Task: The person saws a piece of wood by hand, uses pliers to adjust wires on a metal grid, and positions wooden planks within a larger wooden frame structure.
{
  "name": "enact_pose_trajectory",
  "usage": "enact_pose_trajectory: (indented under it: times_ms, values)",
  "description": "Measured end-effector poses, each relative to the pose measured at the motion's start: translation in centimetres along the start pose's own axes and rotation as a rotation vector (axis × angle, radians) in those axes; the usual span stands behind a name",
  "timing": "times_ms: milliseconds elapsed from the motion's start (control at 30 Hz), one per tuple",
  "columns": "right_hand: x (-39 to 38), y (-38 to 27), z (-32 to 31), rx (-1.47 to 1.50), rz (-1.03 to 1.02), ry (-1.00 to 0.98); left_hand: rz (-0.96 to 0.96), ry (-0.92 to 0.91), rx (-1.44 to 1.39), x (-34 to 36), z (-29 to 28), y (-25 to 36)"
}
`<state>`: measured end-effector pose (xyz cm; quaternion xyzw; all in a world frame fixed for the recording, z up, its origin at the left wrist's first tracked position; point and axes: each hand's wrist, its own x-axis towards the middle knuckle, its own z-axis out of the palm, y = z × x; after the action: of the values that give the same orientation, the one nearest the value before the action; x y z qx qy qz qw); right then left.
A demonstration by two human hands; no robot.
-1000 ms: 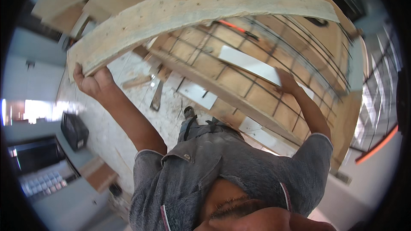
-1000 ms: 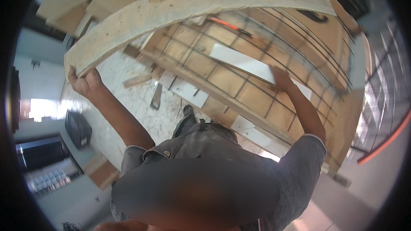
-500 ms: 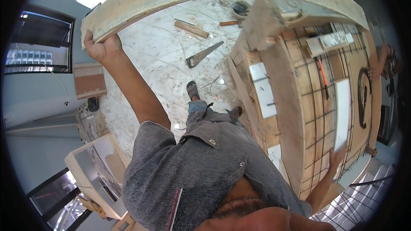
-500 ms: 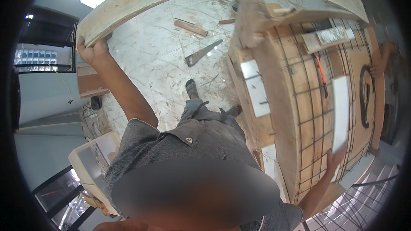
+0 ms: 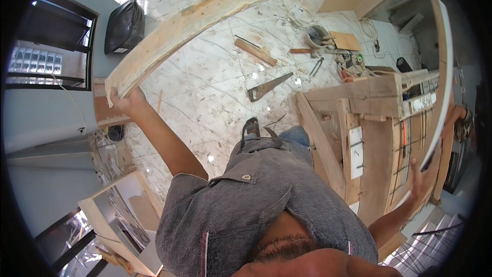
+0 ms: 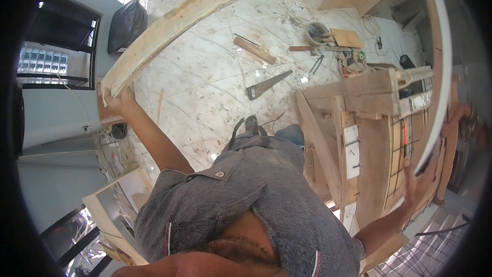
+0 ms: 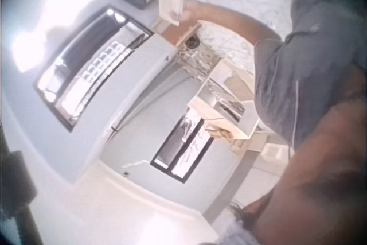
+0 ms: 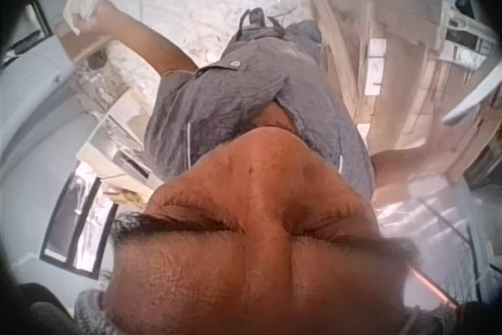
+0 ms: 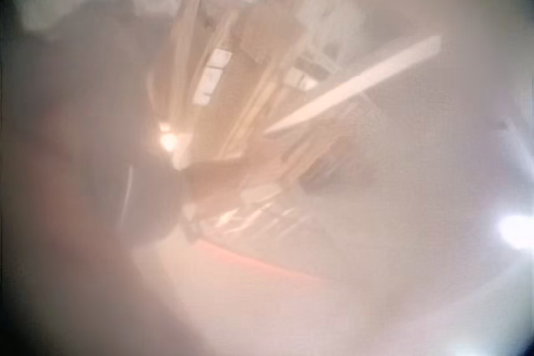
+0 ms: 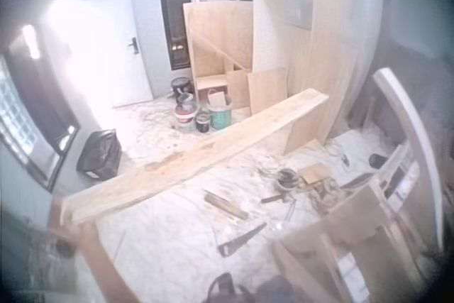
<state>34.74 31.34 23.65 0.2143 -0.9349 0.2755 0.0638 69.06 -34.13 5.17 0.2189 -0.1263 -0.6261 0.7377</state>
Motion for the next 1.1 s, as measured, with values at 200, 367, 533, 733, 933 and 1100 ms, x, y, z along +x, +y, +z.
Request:
enact_pose_trajectory:
  times_ms: [200,367,533,733,933,1100]
  values:
    - [3.8,-7.9,15.8,0.359,0.126,-0.300,0.152,-0.087,0.279,6.6,-6.2,1.6]
    - [6.1,-4.4,33.3,0.317,0.219,-0.379,0.145,0.014,0.375,12.1,-9.6,-2.1]
    - [11.2,-4.2,47.8,0.408,0.243,-0.269,0.067,-0.034,0.599,17.4,-7.7,-10.3]
    - [20.4,-4.7,58.5,0.319,0.368,-0.270,-0.276,0.122,0.473,22.1,1.9,-24.0]
    - [23.8,-5.7,61.2,0.180,0.537,-0.301,-0.479,-0.020,0.558,31.9,1.2,-38.5]
    - [23.1,-7.5,65.2,0.199,0.743,-0.244,-0.634,-0.180,0.667,36.9,2.3,-54.1]
